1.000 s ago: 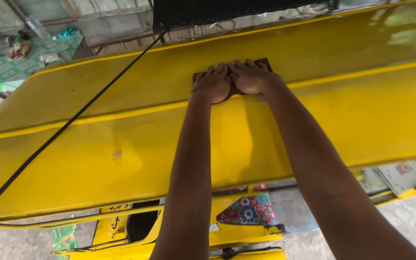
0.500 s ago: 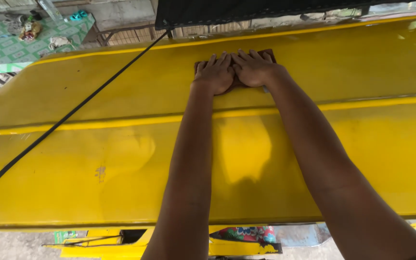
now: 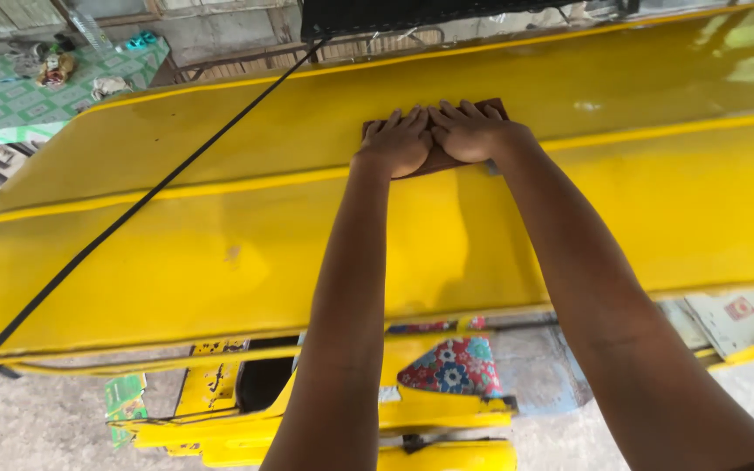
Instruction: Sanding the yellow roof of a tricycle using a piece of sandpaper.
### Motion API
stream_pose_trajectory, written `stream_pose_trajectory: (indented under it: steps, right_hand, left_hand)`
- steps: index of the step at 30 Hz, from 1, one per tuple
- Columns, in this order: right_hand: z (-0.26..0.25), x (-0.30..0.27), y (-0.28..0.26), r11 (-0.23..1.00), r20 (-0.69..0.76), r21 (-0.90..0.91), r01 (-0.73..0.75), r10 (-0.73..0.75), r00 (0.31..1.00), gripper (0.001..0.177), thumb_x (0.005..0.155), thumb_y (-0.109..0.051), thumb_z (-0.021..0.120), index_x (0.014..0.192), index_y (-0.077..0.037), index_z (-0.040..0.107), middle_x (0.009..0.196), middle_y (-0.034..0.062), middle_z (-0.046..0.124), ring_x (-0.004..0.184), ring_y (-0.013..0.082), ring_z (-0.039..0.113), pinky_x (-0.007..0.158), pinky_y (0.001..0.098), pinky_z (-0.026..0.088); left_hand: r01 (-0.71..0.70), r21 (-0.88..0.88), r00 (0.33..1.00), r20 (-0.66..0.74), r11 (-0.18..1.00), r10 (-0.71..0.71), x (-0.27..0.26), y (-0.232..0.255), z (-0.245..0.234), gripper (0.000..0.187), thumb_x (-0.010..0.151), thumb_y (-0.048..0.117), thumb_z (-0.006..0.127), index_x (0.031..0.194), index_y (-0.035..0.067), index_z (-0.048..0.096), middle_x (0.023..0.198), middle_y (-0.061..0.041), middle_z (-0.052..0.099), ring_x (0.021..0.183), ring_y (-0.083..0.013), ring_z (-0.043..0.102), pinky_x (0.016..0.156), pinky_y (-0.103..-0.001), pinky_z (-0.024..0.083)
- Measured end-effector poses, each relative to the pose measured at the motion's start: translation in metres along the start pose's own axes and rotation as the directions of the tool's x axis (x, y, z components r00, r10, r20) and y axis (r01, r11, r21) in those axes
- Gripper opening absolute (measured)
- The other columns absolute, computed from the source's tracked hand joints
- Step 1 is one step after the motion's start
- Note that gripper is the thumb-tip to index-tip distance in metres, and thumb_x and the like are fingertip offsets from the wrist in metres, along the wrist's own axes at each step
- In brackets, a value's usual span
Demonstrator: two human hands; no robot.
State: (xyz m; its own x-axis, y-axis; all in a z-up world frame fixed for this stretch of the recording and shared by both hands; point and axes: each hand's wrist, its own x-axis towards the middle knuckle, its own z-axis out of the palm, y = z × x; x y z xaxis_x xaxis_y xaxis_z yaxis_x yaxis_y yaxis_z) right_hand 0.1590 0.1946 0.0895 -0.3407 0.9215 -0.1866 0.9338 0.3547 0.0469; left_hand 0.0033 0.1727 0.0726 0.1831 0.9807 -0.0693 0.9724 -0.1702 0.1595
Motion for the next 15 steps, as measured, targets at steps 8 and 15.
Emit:
stream_pose_trajectory:
  steps: [8,15]
  right_hand:
    - [0.039,-0.093,-0.043,0.997,-0.216,0.073,-0.01,0.026,0.976,0.065,0.104,-0.046,0.024,0.166,-0.027,0.014,0.174,-0.0012,0.004,0.16,0.0302,0.005,0.127,0.0539,0.004]
    - [0.093,-0.156,-0.076,0.995,-0.456,0.099,0.025,0.023,0.89,0.064,0.105,-0.044,0.028,0.164,-0.025,0.019,0.173,0.0041,0.008,0.158,0.0343,0.007,0.124,0.0615,0.006]
  left_hand:
    - [-0.074,0.024,0.973,-0.217,0.997,0.077,-0.101,0.004,0.031,0.061,0.105,0.043,0.022,0.163,0.023,0.02,0.171,0.007,0.014,0.158,-0.0209,0.013,0.126,-0.048,0.009]
    - [-0.136,0.065,0.865,-0.479,0.989,0.151,-0.17,0.005,0.077,0.06,0.103,0.041,0.034,0.159,0.02,0.034,0.168,0.004,0.028,0.156,-0.0214,0.023,0.125,-0.052,0.013]
